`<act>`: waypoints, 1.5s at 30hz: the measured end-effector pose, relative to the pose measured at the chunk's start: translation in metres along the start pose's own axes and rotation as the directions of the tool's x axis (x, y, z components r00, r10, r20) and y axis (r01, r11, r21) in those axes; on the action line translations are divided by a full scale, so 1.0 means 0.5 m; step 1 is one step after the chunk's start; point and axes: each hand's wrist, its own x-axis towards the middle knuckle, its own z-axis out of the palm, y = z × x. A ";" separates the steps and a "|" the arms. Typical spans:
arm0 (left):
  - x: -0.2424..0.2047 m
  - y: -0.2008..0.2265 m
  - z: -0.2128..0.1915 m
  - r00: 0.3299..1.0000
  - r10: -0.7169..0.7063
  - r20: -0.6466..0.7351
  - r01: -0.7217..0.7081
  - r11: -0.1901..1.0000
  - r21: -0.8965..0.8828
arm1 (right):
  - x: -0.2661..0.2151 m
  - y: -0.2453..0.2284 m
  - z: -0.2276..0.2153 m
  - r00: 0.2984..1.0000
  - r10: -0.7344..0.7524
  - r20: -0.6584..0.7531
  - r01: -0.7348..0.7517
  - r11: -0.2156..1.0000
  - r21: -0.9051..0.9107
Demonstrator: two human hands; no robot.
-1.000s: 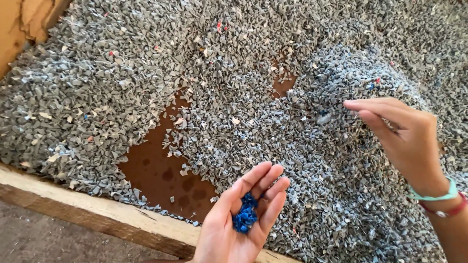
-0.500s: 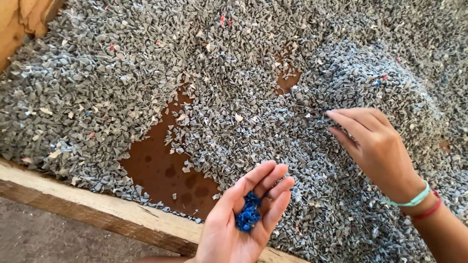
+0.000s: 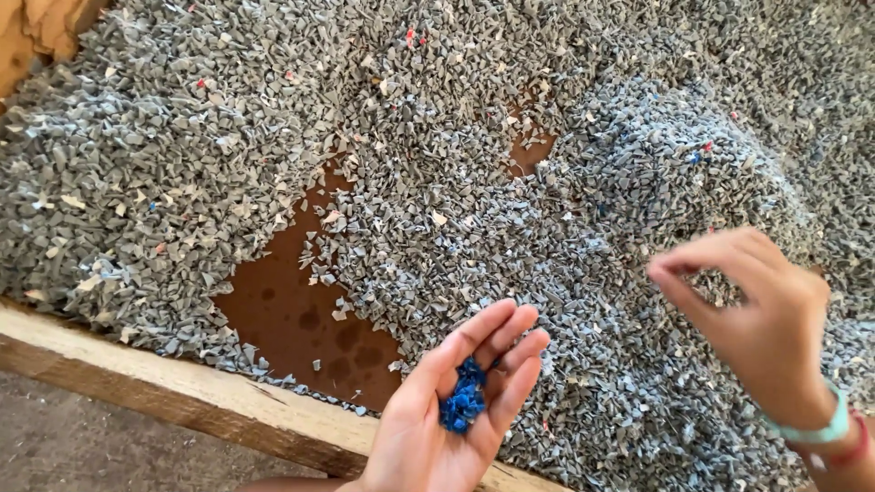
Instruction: The person sorts through a large pile of shredded plastic flakes on a wooden table, picking out blue pieces by hand and collecting them in their palm. The person repeatedly sifts through the grey and white flakes to find and remove the blue ones.
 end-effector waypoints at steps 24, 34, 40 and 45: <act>-0.004 -0.008 0.011 0.999 0.019 -0.026 -0.018 0.998 0.056 | 0.036 -0.077 -0.002 0.994 -0.109 -0.015 0.109 0.994 0.003; 0.011 -0.024 -0.021 0.987 -0.157 0.020 0.154 0.980 0.123 | -0.012 -0.163 -0.024 0.901 -0.392 0.187 0.296 0.869 0.397; -0.008 -0.004 0.006 0.986 -0.148 -0.072 0.151 0.988 0.044 | 0.100 -0.036 0.035 0.987 -0.136 0.084 0.142 0.987 -0.073; -0.006 0.007 0.002 0.991 -0.126 -0.041 0.127 0.992 0.012 | 0.106 0.023 0.082 0.983 0.001 0.182 0.057 0.948 -0.314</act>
